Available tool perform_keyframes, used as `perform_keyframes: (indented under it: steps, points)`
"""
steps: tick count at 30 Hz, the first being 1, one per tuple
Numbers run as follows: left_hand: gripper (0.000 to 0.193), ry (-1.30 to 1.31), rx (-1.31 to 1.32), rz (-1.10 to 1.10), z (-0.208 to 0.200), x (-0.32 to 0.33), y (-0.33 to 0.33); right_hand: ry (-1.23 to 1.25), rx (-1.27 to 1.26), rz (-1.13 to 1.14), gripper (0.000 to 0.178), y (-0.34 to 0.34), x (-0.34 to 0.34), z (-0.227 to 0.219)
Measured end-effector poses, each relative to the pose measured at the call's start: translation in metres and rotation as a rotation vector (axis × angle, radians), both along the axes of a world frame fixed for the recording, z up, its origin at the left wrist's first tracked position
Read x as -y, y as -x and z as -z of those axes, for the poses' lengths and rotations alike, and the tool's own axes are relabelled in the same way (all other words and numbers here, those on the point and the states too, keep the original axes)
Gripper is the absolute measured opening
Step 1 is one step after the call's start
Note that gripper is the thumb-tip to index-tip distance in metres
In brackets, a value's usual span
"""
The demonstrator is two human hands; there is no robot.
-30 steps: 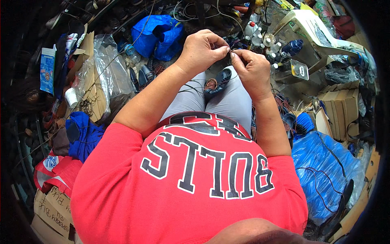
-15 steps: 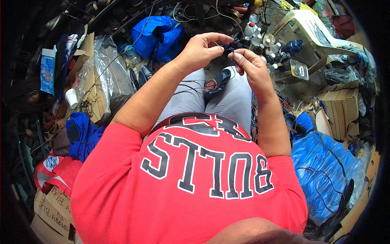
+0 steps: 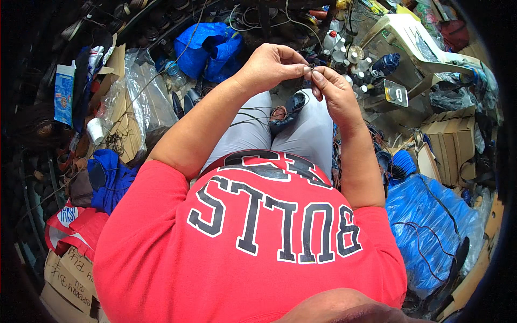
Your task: Manually thread laces or small components through the eyelets of a shoe upper.
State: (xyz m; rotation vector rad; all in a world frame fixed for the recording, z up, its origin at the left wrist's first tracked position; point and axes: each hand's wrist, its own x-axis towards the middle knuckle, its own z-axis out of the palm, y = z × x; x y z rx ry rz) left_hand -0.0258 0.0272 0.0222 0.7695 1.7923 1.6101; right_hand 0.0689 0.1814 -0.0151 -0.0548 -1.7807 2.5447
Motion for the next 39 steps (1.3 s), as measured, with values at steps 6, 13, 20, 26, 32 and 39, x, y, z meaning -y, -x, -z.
perform_keyframes:
  steps: [6,13,20,26,32,39]
  points:
    - [0.014,-0.082,-0.013,-0.052,0.003,0.001,0.001,-0.025,-0.03,-0.029,0.021,0.001,-0.002,0.005]
    - [0.011,0.106,-0.176,-0.1,0.001,0.001,-0.007,-0.702,-0.314,0.308,0.017,-0.002,-0.005,-0.023]
    - [0.011,0.197,-0.35,-0.134,-0.004,0.0,-0.011,-0.973,-0.385,0.296,0.009,0.002,-0.002,-0.036]
    - [0.009,0.126,-0.583,-0.173,-0.002,-0.002,-0.015,-1.174,-0.42,0.404,0.008,0.003,0.003,-0.032]
    - [0.007,0.082,-0.652,-0.21,0.005,-0.005,-0.017,-0.934,-0.264,0.404,0.008,0.003,0.01,-0.029]
    - [0.014,0.089,-0.18,-0.152,0.018,-0.002,-0.009,-0.272,0.012,0.071,0.014,0.005,-0.008,-0.011]
